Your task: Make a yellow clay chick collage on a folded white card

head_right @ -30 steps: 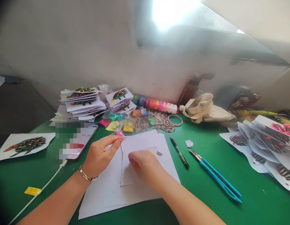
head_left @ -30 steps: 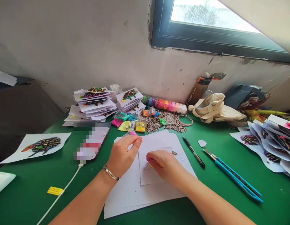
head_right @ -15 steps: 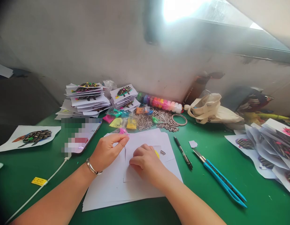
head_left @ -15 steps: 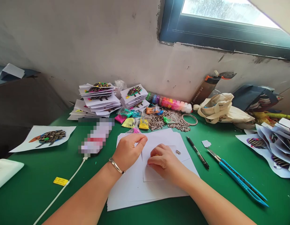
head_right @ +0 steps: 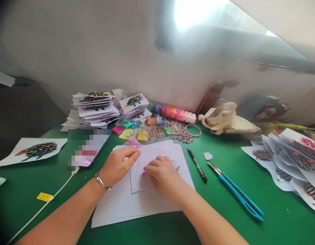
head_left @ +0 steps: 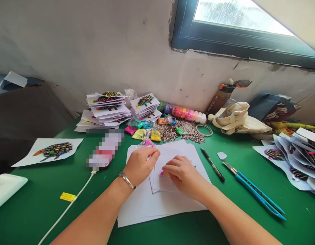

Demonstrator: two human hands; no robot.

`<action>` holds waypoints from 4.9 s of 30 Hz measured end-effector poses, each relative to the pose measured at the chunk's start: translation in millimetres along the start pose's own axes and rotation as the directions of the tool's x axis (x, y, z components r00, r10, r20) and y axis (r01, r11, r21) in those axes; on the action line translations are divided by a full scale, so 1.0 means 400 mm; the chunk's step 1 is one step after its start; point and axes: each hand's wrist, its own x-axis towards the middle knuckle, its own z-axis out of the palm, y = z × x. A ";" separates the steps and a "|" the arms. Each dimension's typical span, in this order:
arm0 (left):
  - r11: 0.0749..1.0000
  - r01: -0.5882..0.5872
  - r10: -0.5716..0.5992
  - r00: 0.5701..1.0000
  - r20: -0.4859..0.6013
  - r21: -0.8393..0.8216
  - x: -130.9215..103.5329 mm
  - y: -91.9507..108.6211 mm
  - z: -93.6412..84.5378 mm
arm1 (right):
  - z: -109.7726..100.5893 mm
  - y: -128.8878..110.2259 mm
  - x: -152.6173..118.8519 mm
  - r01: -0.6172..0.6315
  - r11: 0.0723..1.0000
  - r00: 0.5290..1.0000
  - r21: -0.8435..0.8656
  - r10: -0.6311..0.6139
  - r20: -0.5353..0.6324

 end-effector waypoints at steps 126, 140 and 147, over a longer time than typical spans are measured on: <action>0.907 -0.297 0.188 0.920 0.344 0.299 -0.151 -0.024 0.040 | 0.052 -0.018 -0.069 -0.026 0.996 0.980 -0.091 0.007 -0.199; 0.905 -0.290 0.169 0.917 0.361 0.311 -0.150 -0.023 0.038 | 0.050 -0.020 -0.066 -0.031 0.998 0.991 -0.062 0.022 -0.134; 0.913 -0.278 0.156 0.914 0.376 0.299 -0.144 -0.029 0.034 | 0.054 -0.033 -0.055 0.016 0.996 0.997 -0.085 -0.022 -0.073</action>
